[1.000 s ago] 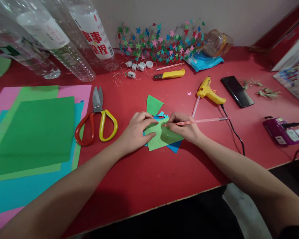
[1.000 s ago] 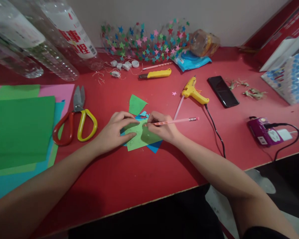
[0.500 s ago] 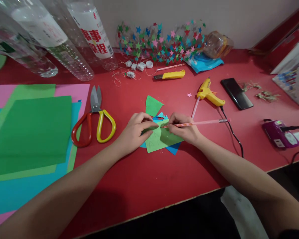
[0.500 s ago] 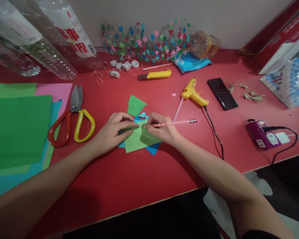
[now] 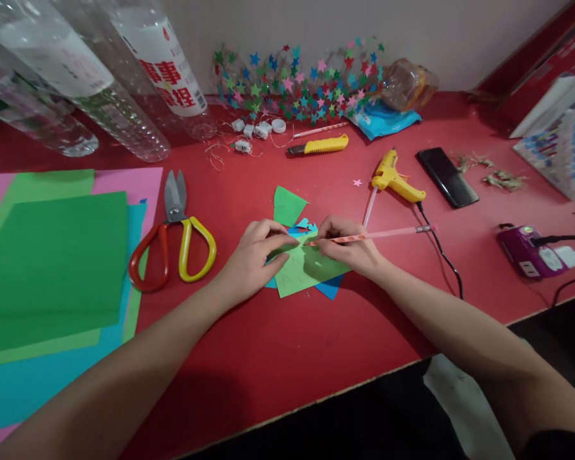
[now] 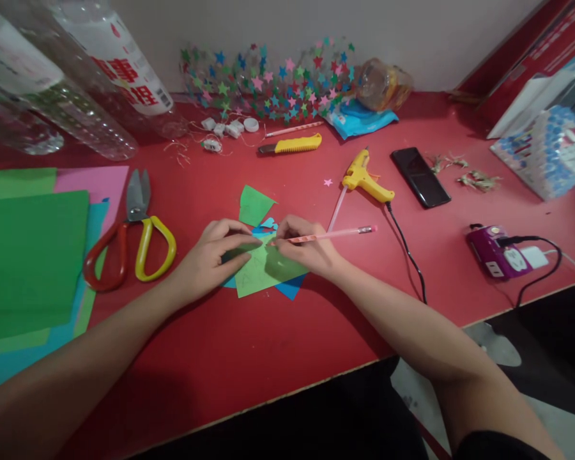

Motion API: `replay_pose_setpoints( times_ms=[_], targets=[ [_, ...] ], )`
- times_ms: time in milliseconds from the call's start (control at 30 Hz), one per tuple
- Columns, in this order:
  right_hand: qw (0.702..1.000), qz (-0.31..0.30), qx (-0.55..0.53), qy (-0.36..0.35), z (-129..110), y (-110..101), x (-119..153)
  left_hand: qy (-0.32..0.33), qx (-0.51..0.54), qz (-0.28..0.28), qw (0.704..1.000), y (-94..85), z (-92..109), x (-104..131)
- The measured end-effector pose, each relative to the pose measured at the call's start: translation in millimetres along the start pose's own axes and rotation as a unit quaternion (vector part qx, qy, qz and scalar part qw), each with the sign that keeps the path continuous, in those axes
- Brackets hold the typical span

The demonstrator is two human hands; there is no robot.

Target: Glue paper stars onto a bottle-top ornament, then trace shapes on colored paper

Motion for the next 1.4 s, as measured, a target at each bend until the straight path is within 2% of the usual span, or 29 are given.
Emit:
replay_pose_setpoints(
  times_ms=[167, 333, 500, 733, 1200, 1400],
  targets=[
    [0.999, -0.004, -0.054, 0.002, 0.6, -0.4, 1.4, -0.012, 0.003, -0.011, 1.0, -0.8, 0.0, -0.8],
    [0.999, 0.001, -0.02, -0.044, -6.0, -5.8, 3.4, -0.018, 0.007, -0.008, 1.0, -1.3, 1.2, -1.3],
    [1.0, -0.023, -0.015, -0.014, -1.1, -1.7, 0.4, -0.02, 0.009, -0.011, 1.0, -1.0, 0.9, -1.5],
    [0.999, -0.032, 0.019, -0.038, 0.7, -0.2, 0.5, -0.021, 0.015, -0.014, 1.0, -1.4, 1.6, -1.4],
    [0.997, -0.066, 0.028, -0.025, -4.7, -0.1, 1.1, -0.024, 0.017, -0.01, 1.0, -1.5, 1.2, -1.3],
    [0.998, -0.06, 0.014, -0.012, -3.6, -1.2, 0.8, -0.02, 0.019, -0.011, 1.0, -1.4, 1.6, -1.3]
  ],
)
Point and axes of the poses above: each hand's wrist, its own x-axis away from the middle knuckle, its own y-axis out of the palm, z = x × y, the point moved 4 cm from there along -x, towards the middle knuckle, and after that the axes turned 7 degrees about y, right-handed, at the moved point
